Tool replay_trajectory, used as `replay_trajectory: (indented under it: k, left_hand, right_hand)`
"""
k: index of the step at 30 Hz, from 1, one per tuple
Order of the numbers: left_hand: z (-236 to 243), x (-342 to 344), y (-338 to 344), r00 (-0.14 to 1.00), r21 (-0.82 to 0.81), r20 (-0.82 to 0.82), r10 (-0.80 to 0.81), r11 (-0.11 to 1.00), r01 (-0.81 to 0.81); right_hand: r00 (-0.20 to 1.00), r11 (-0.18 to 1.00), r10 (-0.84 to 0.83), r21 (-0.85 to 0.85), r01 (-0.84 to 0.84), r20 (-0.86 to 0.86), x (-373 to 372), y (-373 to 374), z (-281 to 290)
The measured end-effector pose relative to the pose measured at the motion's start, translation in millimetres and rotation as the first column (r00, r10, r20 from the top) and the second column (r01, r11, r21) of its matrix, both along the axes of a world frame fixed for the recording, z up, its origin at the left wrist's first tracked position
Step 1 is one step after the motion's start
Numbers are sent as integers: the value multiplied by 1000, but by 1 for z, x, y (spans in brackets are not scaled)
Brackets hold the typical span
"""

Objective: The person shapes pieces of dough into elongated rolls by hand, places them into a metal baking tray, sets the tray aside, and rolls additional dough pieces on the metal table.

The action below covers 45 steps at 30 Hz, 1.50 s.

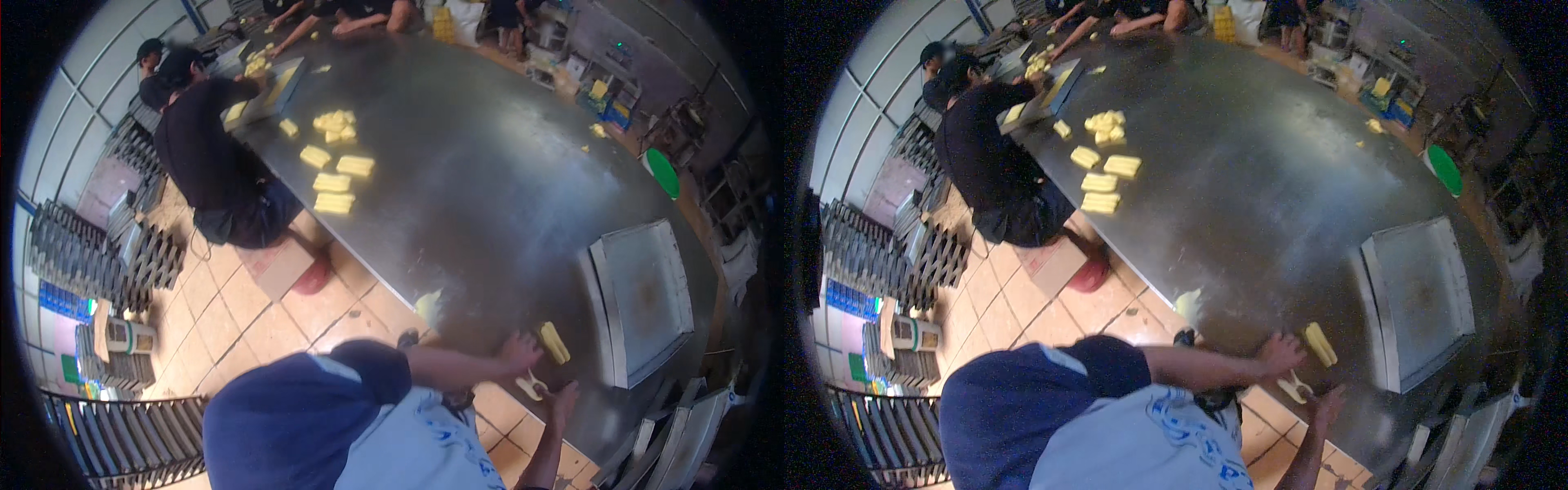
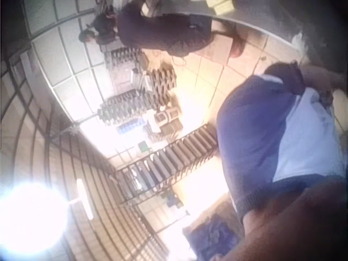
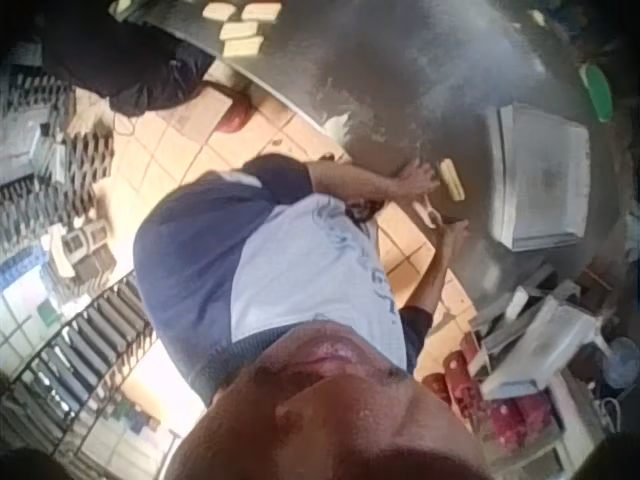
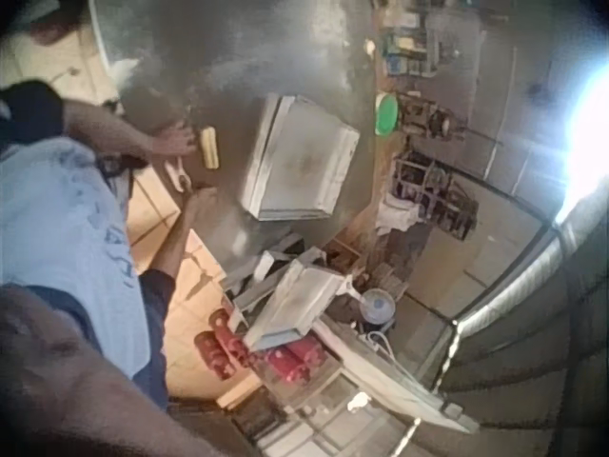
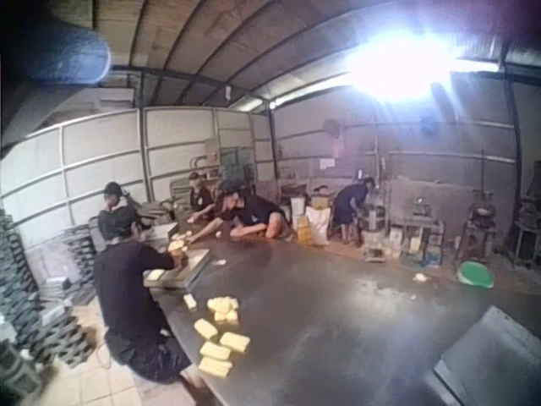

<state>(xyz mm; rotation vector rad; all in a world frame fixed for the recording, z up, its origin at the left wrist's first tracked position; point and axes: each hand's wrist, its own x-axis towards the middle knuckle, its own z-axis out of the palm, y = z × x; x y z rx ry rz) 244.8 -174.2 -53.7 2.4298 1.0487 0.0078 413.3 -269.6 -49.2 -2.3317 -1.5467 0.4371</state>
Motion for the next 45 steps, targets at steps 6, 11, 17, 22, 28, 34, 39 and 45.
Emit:
replay_trajectory:
  k: [6,11,17,22,28,34,39,45]
  left_hand:
    - [8,-27,18,975,187,212,-65,982,24]
    - [8,-25,15,979,100,194,-65,994,47]
    - [4,-29,20,968,53,221,-121,992,112]
    - [12,-22,29,980,39,174,-99,995,94]
    - [17,-25,24,986,105,27,-162,982,159]
    - [8,-29,31,964,157,191,-183,976,154]
    - [15,-22,28,992,136,114,-55,990,39]
    - [25,-33,31,967,77,130,-218,975,209]
  right_hand:
    - [967,958,-232,-196,208,-110,1,-27,14]
    - [895,968,-205,53,245,-397,-23,-20,20]
    - [976,848,-210,-488,208,51,12,9,43]
    - [957,835,-229,-468,288,181,14,31,11]
    - [960,797,-221,-535,280,173,16,26,7]
    - [946,768,-301,-557,317,122,24,24,19]
    - [896,776,-373,-448,445,243,37,16,9]
    - [997,814,-51,-581,10,-55,47,6,24]
